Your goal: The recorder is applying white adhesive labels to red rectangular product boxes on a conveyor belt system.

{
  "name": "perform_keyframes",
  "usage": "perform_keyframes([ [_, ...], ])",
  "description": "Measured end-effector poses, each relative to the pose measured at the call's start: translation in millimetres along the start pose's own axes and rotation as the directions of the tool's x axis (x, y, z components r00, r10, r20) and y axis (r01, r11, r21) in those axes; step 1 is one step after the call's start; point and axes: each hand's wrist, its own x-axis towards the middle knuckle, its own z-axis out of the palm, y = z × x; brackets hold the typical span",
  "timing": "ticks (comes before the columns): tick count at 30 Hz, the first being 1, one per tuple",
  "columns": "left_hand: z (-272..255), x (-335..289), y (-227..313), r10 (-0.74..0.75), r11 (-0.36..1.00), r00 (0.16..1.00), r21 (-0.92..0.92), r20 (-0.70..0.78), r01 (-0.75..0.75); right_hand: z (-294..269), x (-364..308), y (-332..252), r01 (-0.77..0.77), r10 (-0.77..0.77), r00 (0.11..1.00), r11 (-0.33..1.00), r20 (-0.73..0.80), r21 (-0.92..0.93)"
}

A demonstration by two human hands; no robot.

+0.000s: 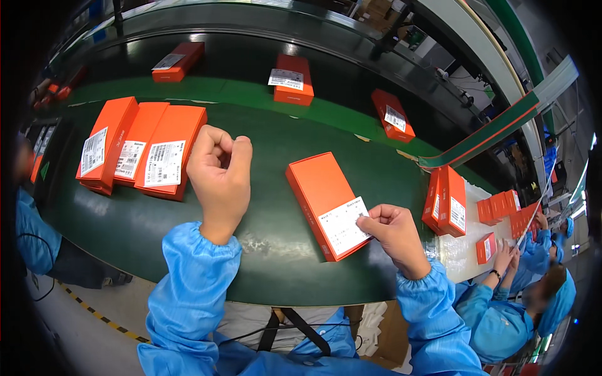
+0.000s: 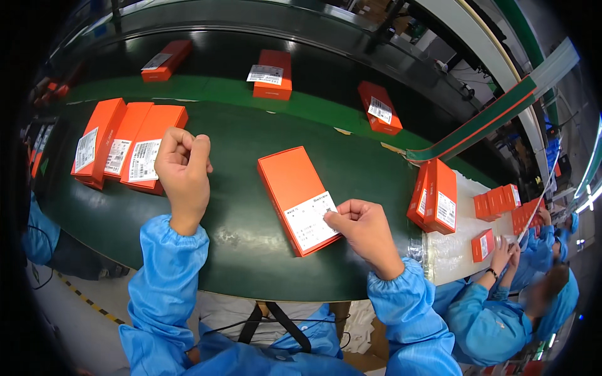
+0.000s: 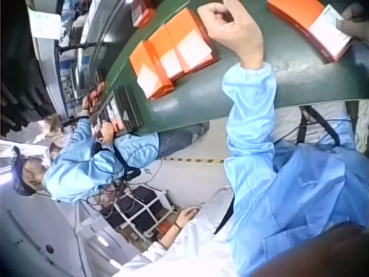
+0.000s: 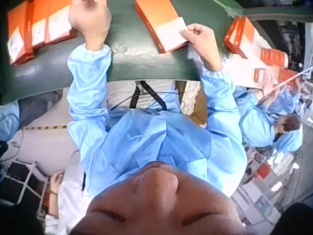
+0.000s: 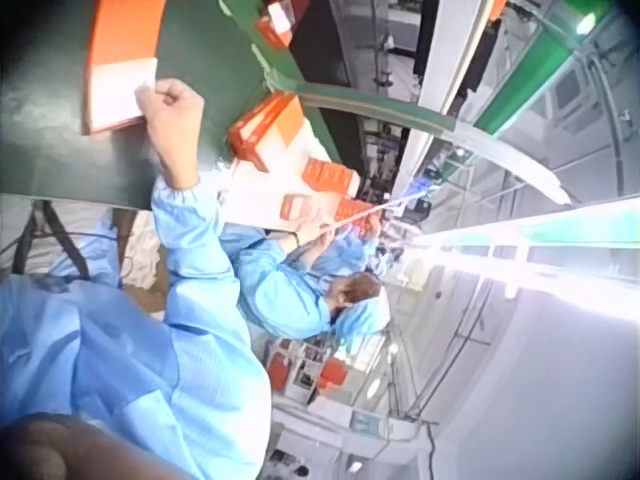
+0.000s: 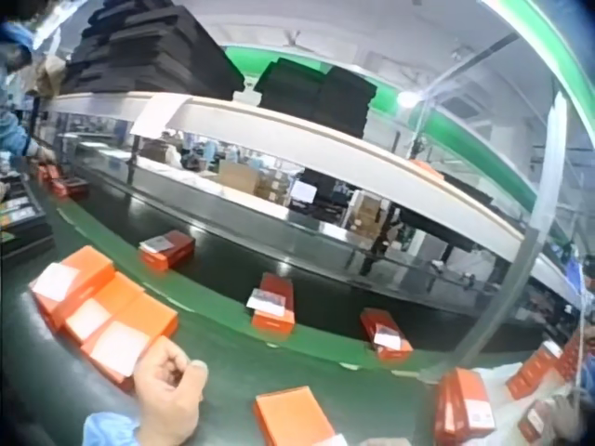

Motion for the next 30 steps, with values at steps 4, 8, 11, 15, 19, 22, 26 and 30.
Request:
perform_keyframes([
  [4, 3.2, 0.4, -1.0, 0.015, 1.0, 1.0, -0.018, -0.017, -0.016, -0.3, -0.1, -1.3, 0.005, -0.005, 1.0, 1.0, 0.002, -0.006],
  [8, 8.4, -1.0, 1.7, -0.008, 0.999, 0.999, -0.038, -0.038, 0.007, -1.8, -0.1, 2.5, 0.012, -0.012, 1.0, 1.0, 0.001, -0.006],
  [11, 3.2, -0.4, -0.2, -0.008, 1.0, 1.0, -0.011, 0.011, 0.008, -1.3, -1.0, 0.6, 0.02, -0.02, 1.0, 0.999, -0.007, -0.03],
  [15, 4.3, -1.8, 4.4, -0.038, 0.999, 0.999, -0.023, 0.036, 0.039, 0.5, -0.9, 4.6, 0.05, -0.054, 0.998, 0.991, -0.028, -0.122],
  [19, -2.9, 1.0, 2.9, -0.062, 0.997, 0.998, -0.032, 0.031, 0.063, 12.9, -3.9, 0.8, 0.067, -0.105, 0.992, 0.909, -0.071, -0.412],
  [22, 3.2, 0.3, 1.4, -0.069, 0.997, 0.996, -0.022, 0.056, 0.07, 21.3, -15.9, -1.4, 0.243, -0.392, 0.916, 0.712, -0.085, -0.658],
  [26, 20.1, -4.1, -7.2, -0.029, 0.999, 0.993, -0.024, 0.114, 0.032, 14.5, -23.8, 3.4, 0.224, -0.688, 0.689, 0.503, -0.23, -0.835],
  [30, -4.5, 5.5, -6.1, -0.054, 0.997, 0.998, 0.051, 0.031, 0.053, 52.0, -29.6, 23.3, 0.409, -0.59, 0.805, 0.473, 0.064, -0.781],
])
